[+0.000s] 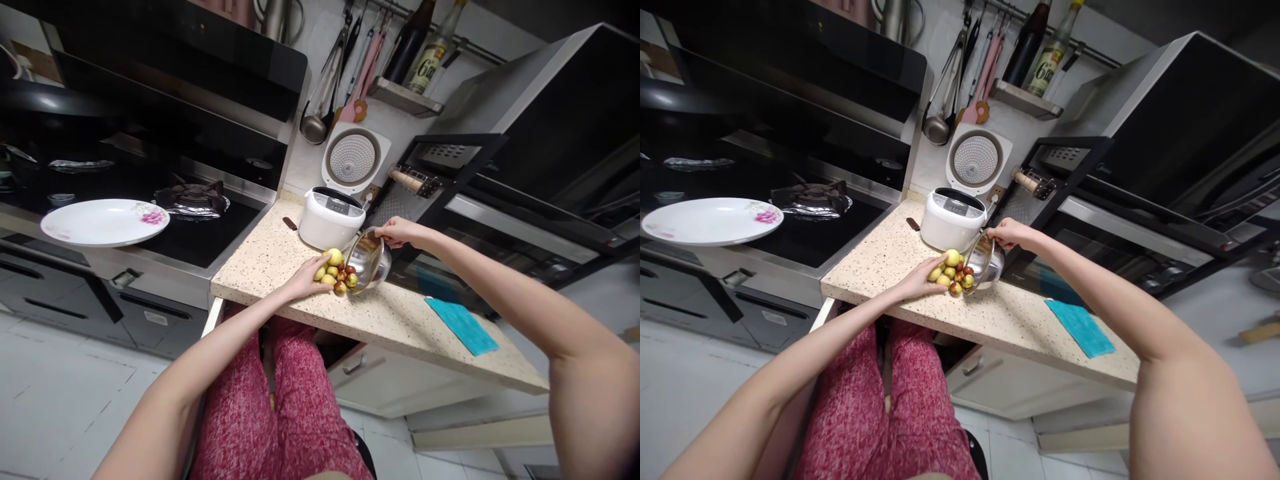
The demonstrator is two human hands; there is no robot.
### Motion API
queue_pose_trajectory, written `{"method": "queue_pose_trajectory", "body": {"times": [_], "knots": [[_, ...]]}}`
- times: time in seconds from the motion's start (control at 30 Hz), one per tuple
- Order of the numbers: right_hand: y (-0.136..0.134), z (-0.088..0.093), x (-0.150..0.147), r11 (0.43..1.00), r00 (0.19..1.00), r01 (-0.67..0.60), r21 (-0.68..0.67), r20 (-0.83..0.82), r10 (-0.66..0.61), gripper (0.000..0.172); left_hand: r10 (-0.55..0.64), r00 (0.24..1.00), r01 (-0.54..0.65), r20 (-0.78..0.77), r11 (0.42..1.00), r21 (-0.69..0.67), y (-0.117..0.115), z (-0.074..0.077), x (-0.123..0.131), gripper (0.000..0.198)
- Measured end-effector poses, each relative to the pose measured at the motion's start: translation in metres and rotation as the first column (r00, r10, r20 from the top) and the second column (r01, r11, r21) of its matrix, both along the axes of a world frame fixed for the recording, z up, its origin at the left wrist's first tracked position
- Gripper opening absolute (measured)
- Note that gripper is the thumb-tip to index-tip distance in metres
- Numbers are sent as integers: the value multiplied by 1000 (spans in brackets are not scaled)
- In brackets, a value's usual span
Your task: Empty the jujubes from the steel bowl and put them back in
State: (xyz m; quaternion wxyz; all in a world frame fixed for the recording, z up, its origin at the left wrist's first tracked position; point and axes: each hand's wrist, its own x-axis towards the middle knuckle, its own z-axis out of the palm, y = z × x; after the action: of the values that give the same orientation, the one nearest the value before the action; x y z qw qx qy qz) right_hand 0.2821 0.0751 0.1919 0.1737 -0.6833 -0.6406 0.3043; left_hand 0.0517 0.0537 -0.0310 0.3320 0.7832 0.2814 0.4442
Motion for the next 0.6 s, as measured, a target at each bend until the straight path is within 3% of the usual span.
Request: {"method": "queue_pose_trajectory", "body": {"times": [0.3, 0.6], "knots": [[-3, -1, 9, 998, 997, 54, 24, 53, -55, 52, 28, 999, -28, -30, 999, -19, -1, 1, -1, 89], [-20, 4, 34, 999, 999, 14, 35, 36, -15, 52, 54, 996, -54, -67, 999, -2, -9, 4, -6, 86]]}}
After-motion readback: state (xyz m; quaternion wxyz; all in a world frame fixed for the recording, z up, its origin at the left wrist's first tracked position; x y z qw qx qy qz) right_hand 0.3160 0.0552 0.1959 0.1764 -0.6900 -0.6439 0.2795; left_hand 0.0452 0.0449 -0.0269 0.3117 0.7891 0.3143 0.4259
